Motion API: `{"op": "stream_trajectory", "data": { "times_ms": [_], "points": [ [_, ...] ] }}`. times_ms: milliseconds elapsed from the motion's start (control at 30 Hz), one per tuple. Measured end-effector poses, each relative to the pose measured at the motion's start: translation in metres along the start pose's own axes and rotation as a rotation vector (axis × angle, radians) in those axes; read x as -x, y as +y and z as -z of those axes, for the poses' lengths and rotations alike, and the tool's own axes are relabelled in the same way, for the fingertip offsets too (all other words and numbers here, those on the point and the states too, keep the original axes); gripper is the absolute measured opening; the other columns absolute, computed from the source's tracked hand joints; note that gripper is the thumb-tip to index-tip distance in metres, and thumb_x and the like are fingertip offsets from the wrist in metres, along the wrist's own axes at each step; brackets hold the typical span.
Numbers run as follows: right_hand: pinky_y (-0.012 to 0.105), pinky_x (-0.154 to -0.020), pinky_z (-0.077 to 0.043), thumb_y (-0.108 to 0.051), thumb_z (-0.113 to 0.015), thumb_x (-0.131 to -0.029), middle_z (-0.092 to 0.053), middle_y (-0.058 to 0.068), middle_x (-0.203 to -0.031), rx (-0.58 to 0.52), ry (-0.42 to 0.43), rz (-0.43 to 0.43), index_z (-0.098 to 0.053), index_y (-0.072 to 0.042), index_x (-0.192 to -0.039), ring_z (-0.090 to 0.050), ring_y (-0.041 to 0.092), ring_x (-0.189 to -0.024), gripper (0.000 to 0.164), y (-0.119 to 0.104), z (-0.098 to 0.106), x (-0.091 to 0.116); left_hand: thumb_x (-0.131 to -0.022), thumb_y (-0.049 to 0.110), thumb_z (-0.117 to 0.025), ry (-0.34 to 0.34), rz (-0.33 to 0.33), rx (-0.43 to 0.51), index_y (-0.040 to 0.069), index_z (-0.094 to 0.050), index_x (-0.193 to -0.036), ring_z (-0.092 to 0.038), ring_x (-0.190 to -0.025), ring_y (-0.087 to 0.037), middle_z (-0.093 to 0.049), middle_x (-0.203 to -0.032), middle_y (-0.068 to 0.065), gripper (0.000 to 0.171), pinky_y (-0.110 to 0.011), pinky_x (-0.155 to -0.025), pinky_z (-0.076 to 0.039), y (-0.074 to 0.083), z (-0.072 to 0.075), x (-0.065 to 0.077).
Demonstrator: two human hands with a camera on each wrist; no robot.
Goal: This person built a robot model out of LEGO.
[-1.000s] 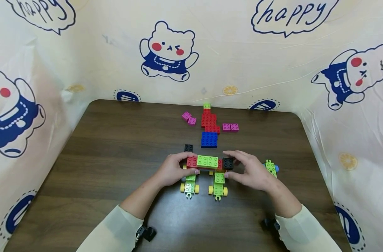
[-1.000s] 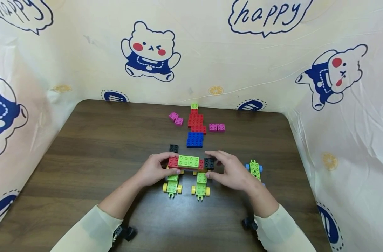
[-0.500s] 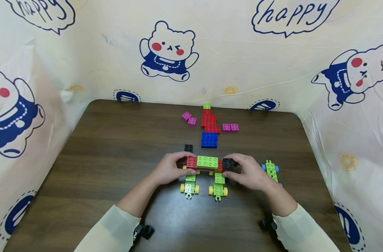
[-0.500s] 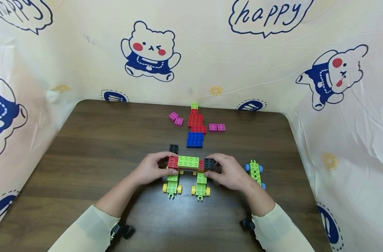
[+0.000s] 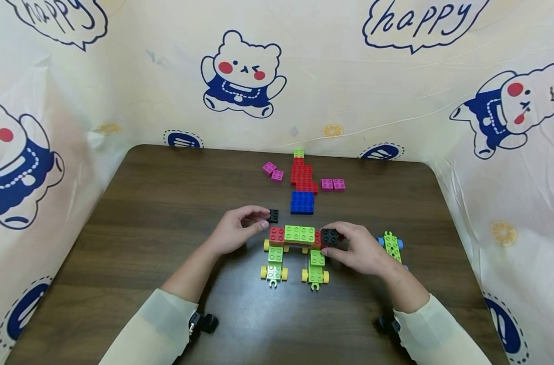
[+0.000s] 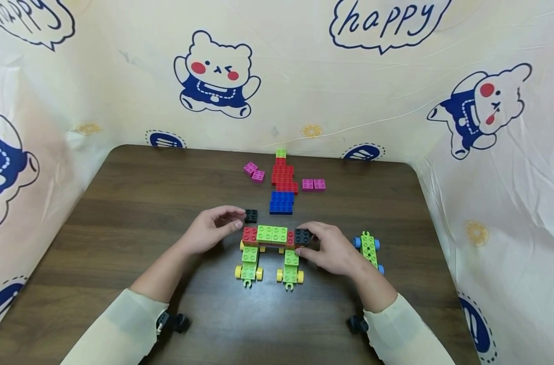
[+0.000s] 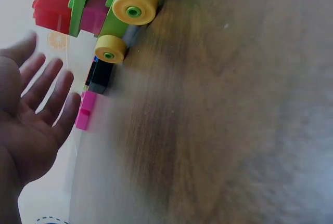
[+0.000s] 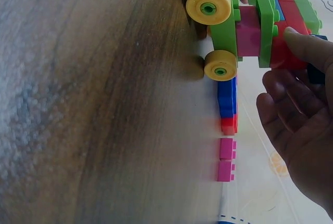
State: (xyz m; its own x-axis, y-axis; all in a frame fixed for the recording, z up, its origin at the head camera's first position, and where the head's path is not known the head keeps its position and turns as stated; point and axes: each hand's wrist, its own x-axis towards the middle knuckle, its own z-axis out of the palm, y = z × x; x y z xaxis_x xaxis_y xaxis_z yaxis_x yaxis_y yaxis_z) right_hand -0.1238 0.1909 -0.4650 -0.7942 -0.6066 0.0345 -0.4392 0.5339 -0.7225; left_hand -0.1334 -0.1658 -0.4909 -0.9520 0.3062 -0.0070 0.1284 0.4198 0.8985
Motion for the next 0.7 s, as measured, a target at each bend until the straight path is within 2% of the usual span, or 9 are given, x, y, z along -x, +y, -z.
{"op": "stream_trajectory", "data": {
  "times_ms": [100,267,533,700],
  "points": [
    [0.041,-0.090,-0.058,-0.023,-0.083,-0.092,-0.068,-0.010,-0.121,0.003,0.000,-0.008,-0.064,-0.028,-0.129,-0.064,0.011,-0.102,0.042,-0.001,0.000,0.000,-0.097,0.028,-0.077,0.046,0.018,-0.025,0.015,-0.071,-0.126,-0.067,-0.102,-0.016,-0.073,-0.112,0.001,0.033,-0.043,-0.093,-0.055,-0.002,-0.002,-0.008],
    [0.044,-0.090,-0.059,-0.022,-0.084,-0.090,-0.068,-0.008,-0.121,0.004,0.005,-0.002,-0.065,-0.026,-0.129,-0.065,0.012,-0.102,0.043,-0.003,0.001,0.001,-0.092,0.024,-0.082,0.074,0.037,-0.121,0.013,-0.071,-0.127,-0.064,-0.105,-0.020,-0.071,-0.116,-0.002,0.038,-0.044,-0.094,-0.054,-0.005,-0.006,-0.021],
    [0.046,-0.090,-0.059,-0.022,-0.083,-0.091,-0.068,-0.007,-0.122,0.012,0.001,0.003,-0.064,-0.025,-0.129,-0.065,0.013,-0.102,0.043,-0.003,0.001,0.000,-0.087,0.017,-0.086,0.052,0.043,-0.179,0.014,-0.072,-0.127,-0.062,-0.108,-0.025,-0.068,-0.120,-0.004,0.043,-0.045,-0.095,-0.053,-0.009,-0.011,-0.036],
    [0.047,-0.090,-0.059,-0.022,-0.083,-0.091,-0.069,-0.006,-0.123,0.015,-0.005,0.007,-0.064,-0.024,-0.130,-0.064,0.014,-0.102,0.044,-0.005,0.003,0.000,-0.086,0.014,-0.086,0.028,0.046,-0.241,0.017,-0.072,-0.125,-0.062,-0.111,-0.025,-0.068,-0.123,-0.004,0.042,-0.045,-0.098,-0.053,-0.010,-0.014,-0.040]
  ]
}}
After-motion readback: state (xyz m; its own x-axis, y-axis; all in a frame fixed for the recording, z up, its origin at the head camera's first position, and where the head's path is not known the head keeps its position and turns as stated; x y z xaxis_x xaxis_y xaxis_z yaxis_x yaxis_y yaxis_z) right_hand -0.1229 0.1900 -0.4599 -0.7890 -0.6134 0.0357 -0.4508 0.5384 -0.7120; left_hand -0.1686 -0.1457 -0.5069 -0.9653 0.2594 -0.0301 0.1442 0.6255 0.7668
